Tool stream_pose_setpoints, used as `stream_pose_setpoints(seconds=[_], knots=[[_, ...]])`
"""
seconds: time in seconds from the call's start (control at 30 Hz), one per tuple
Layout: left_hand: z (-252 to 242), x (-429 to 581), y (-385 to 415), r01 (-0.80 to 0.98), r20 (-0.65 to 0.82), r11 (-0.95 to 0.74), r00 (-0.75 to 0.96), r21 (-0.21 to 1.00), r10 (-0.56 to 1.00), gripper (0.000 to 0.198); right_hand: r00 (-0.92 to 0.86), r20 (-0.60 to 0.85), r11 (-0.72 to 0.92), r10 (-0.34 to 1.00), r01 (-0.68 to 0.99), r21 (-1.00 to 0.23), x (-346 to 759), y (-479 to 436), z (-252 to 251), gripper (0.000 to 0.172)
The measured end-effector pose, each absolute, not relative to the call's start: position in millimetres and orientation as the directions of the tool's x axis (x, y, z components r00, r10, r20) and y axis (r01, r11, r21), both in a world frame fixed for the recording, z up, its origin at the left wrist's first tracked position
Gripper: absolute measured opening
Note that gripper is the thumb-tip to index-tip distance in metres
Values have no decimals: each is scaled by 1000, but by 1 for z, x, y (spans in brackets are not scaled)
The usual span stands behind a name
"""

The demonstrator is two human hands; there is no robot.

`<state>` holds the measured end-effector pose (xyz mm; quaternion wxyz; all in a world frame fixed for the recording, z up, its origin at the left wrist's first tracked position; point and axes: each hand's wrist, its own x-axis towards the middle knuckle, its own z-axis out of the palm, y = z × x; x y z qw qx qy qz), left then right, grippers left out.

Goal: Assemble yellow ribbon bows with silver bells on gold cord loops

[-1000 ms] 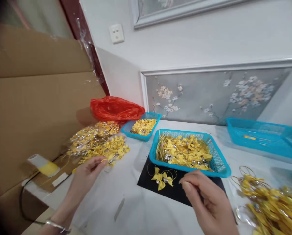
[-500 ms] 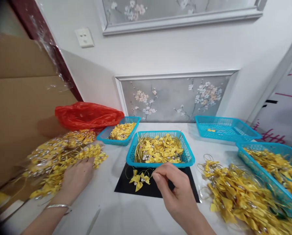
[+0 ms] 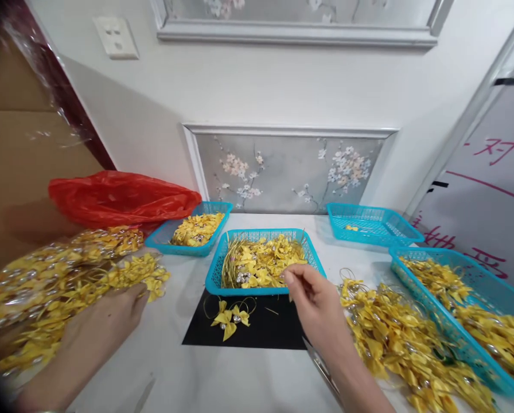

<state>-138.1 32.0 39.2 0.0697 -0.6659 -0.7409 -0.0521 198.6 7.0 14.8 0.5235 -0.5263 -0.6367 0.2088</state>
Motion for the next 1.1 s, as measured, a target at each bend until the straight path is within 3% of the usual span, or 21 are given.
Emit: stream_pose_setpoints(seconds=[0.07, 0.17, 0.2, 0.3, 0.37, 0.6, 0.93, 1.1], knots=[[45, -130, 26, 993, 212, 101, -110, 54, 971, 36, 56, 398, 299, 916, 567, -768, 202, 20, 17, 25], [48, -111, 23, 856, 255, -66, -78, 512, 964, 24, -92, 313, 290, 945, 678, -675, 198, 45, 19, 15], [47, -104, 23, 782, 252, -115, -55, 613, 966, 22, -139, 270, 286, 953, 712, -641, 194, 54, 19, 14], [44, -77, 24, 623, 244, -197, 9, 757, 970, 24, -221, 127, 255, 967, 807, -533, 177, 81, 17, 10], [41, -59, 24, 518, 240, -230, 50, 824, 970, 27, -239, 48, 233, 970, 853, -468, 165, 94, 15, 21], [26, -30, 20, 262, 170, -193, 109, 946, 979, 29, -307, -83, 255, 948, 890, -378, 148, 107, 4, 27], [-2, 5, 13, 178, -6, -48, 291, 983, 957, 26, -229, 75, 239, 970, 875, -421, 223, 115, 21, 21], [-20, 9, 13, 117, -41, 12, 252, 993, 967, 26, -198, 87, 216, 976, 873, -438, 249, 117, 25, 12]])
